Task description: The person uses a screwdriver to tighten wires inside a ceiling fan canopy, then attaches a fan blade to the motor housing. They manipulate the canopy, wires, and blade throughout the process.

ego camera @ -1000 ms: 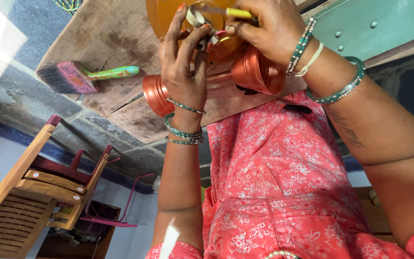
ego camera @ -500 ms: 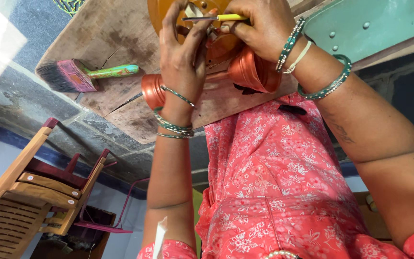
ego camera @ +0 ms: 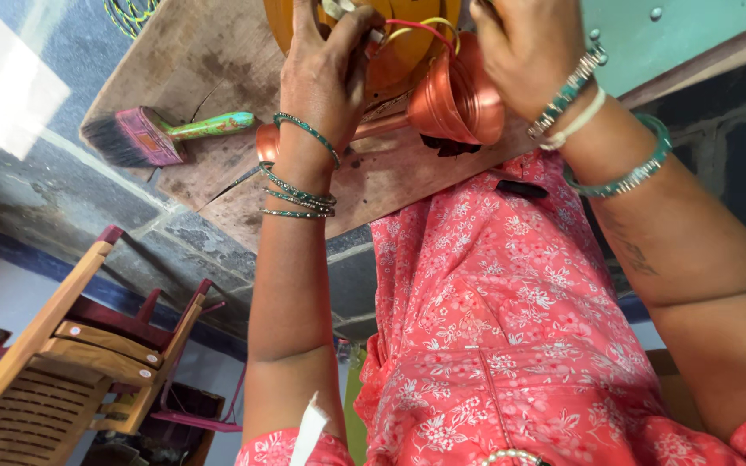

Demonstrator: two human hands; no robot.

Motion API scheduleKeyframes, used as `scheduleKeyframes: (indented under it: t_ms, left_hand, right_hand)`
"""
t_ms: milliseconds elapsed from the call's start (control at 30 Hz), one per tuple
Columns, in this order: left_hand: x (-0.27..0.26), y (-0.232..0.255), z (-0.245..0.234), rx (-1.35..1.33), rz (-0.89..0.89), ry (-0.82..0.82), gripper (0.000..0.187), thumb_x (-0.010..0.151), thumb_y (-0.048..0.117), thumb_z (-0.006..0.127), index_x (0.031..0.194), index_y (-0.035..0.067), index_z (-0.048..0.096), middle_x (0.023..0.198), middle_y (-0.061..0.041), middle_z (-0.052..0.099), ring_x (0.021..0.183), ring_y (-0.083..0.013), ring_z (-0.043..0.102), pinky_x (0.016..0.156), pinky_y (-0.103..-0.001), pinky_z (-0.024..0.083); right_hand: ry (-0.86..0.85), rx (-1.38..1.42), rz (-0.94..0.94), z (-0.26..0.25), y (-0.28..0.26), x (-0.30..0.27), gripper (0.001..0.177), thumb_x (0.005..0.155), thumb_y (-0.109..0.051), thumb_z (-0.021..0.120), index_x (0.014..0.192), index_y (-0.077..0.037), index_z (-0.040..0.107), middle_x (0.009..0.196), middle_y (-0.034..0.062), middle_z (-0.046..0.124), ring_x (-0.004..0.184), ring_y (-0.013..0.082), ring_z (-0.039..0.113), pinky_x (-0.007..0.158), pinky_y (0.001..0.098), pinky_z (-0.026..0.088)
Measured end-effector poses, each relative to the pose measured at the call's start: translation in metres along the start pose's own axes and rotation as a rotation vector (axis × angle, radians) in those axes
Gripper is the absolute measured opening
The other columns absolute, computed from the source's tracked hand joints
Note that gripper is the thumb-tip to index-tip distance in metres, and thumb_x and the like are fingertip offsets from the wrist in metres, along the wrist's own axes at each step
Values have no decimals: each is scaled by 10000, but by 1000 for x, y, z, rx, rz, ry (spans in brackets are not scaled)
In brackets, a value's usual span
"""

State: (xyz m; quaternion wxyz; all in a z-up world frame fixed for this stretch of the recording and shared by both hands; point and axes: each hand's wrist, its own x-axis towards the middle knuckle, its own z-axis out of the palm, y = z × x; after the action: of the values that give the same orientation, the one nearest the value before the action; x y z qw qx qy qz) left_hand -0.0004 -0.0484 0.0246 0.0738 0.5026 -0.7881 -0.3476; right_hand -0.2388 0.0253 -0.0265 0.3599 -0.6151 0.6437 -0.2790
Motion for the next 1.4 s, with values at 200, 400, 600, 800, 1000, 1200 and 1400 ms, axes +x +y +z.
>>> scheduleKeyframes:
  t_ms: [200,400,600,800,1000,1200,1400]
  left_hand:
    - [-1,-1,10,-29,-49,83,285,955,30,713,1209,160,694,1407,-184,495,1060,-331,714,914,-418,592]
    - [-3,-8,20,-64,-134,100,204,1006,99,711,1189,189,705,1436,-165,509,1089,-285,737,928,-370,602]
    - [-7,-12,32,-37,-123,206,230,1017,104,716,1221,210,706,1405,-139,537,1207,-282,685,999,-355,587]
    - [-9,-11,36,-63,-165,233,221,1018,109,710,1214,210,708,1386,-125,548,1205,-261,701,1002,-355,598]
    - [-8,-9,37,-68,-184,247,218,1014,109,716,1210,204,708,1401,-133,534,1239,-272,679,1023,-355,590]
    - [-10,-4,38,-51,-204,263,212,1012,108,718,1207,191,712,1407,-131,536,1277,-283,648,1048,-365,570]
    - [-10,-3,38,-46,-193,268,206,1016,111,727,1210,179,715,1401,-121,538,1274,-285,640,1047,-368,565]
  right_hand:
    - [61,-32,-43,-48,-46,-43,249,998,-40,619,1240,10,654,1062,159,636,960,381,633,824,465,495]
    - [66,-205,-53,-42,-53,-65,270,1014,-52,665,1258,-132,748,1056,35,652,964,249,616,867,387,518]
    - [158,-320,-82,-18,-42,-61,290,999,-94,701,1275,-157,761,1068,9,635,1016,231,589,877,377,491]
    - [185,-327,-75,-6,-36,-51,292,993,-135,716,1279,-172,758,1086,5,629,1077,231,592,889,383,480]
    - [174,-345,-123,-2,-29,-48,304,1017,-132,702,1315,-173,740,1103,19,629,1038,229,591,883,381,481]
    - [159,-368,-172,-4,-29,-46,346,1000,-95,683,1339,-147,732,1101,23,628,1023,222,592,872,370,481]
    - [149,-409,-230,-1,-22,-39,260,1034,-104,677,1286,-116,736,1058,27,627,1002,218,604,805,356,480]
